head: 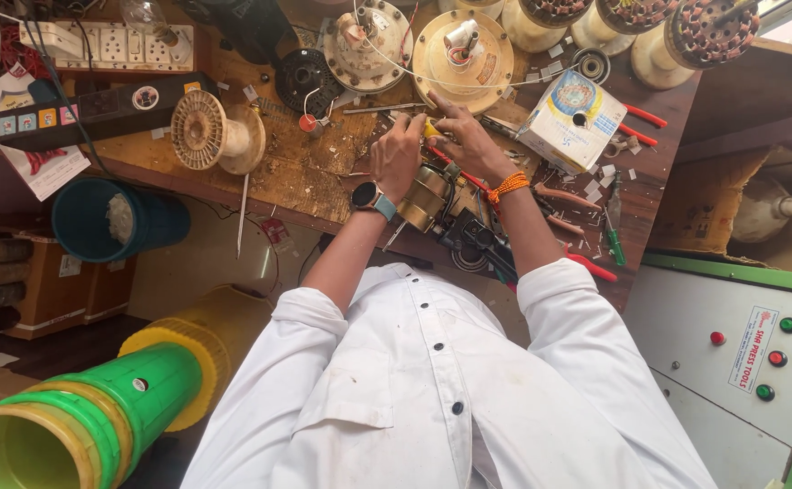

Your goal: The person works at a cluttered workbench, handling a small motor and its wiring. They connect wires, use pliers to cut and strip, and wrap connections with yellow electrical tape. The person also wipes the motor with a cloth and retrieves a power cord from a shelf before continuing to secure the wiring.

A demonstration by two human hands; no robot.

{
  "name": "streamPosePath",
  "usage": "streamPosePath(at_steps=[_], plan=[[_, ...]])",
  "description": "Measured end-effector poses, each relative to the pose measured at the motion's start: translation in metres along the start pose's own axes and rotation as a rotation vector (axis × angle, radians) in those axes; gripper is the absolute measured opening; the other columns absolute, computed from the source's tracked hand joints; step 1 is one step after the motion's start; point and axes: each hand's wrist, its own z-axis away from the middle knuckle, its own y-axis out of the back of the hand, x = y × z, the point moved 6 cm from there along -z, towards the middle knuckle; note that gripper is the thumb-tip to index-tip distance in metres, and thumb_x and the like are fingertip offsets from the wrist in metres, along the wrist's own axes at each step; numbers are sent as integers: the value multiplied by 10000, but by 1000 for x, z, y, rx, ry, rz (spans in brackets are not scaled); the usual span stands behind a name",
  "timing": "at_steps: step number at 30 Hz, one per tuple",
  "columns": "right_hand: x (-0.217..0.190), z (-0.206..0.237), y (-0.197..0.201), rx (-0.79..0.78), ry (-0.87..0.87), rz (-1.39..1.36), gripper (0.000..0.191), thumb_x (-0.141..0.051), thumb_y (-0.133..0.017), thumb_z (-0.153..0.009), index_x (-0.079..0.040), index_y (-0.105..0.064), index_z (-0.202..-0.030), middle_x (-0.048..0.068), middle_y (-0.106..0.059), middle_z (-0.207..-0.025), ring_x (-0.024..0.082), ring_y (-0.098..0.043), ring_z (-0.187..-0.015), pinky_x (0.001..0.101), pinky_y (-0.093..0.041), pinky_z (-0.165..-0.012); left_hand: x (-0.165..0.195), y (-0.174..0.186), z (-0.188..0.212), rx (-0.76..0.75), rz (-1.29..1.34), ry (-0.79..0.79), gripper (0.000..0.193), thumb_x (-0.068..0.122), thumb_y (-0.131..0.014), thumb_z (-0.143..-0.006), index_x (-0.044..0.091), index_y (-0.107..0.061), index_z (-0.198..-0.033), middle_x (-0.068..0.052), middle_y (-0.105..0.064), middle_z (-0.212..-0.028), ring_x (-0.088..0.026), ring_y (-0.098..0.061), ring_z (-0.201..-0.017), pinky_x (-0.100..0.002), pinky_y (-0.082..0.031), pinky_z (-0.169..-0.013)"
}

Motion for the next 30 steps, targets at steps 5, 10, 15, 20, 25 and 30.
streamPosePath(at_steps=[5, 10, 15, 20, 25, 30], plan=[[0, 2, -17, 91, -32, -33, 204, -165, -713, -992, 6, -716, -1105, 115, -396, -1659, 350, -370, -1509, 451, -317, -1254, -17, -8, -13, -59, -89, 92, 67, 83, -643, -990, 39, -626, -1037, -124, -687, -1073, -348, -727, -853, -441, -588, -664], [-8, 11, -38, 17, -63, -20, 404, -257, -777, -893, -38, -693, -1222, 87, -365, -1646, 331, -434, -1383, 426, -374, -1176, -32, 14, -20, 129, -123, 111, 55, 130, -669, -938, 78, -677, -955, -60, -714, -968, -343, -674, -921, -435, -559, -678], [-19, 26, -45, 96, 21, -22, 544, -237, -760, -926, -97, -605, -1428, 66, -265, -1691, 306, -474, -1374, 447, -372, -1201, -63, 24, -26, -23, 330, 94, 137, 162, -671, -969, 35, -661, -1018, -110, -690, -1013, -333, -673, -947, -451, -512, -811], [-16, 34, -51, 101, 23, -21, 378, -148, -707, -994, -191, -672, -1368, 65, -271, -1698, 282, -496, -1361, 429, -416, -1180, -64, 22, -27, -263, 408, -76, 201, 200, -651, -1011, 32, -571, -1087, -135, -649, -1026, -345, -669, -926, -449, -521, -786], [-22, 33, -57, 223, 5, -62, 371, -60, -656, -988, -122, -668, -1354, 89, -408, -1630, 305, -498, -1386, 430, -435, -1179, -61, 22, -26, -478, 303, -173, 248, 267, -604, -1062, 53, -493, -1120, -165, -639, -1017, -416, -634, -926, -503, -484, -726], [-16, 32, -51, 381, -174, -69, 324, -84, -674, -1006, -95, -653, -1329, 85, -608, -1389, 286, -582, -1302, 415, -485, -1125, -55, 30, -28, -562, 171, -326, 243, 263, -576, -1059, 49, -474, -1113, -178, -626, -1003, -430, -618, -914, -517, -486, -733]])
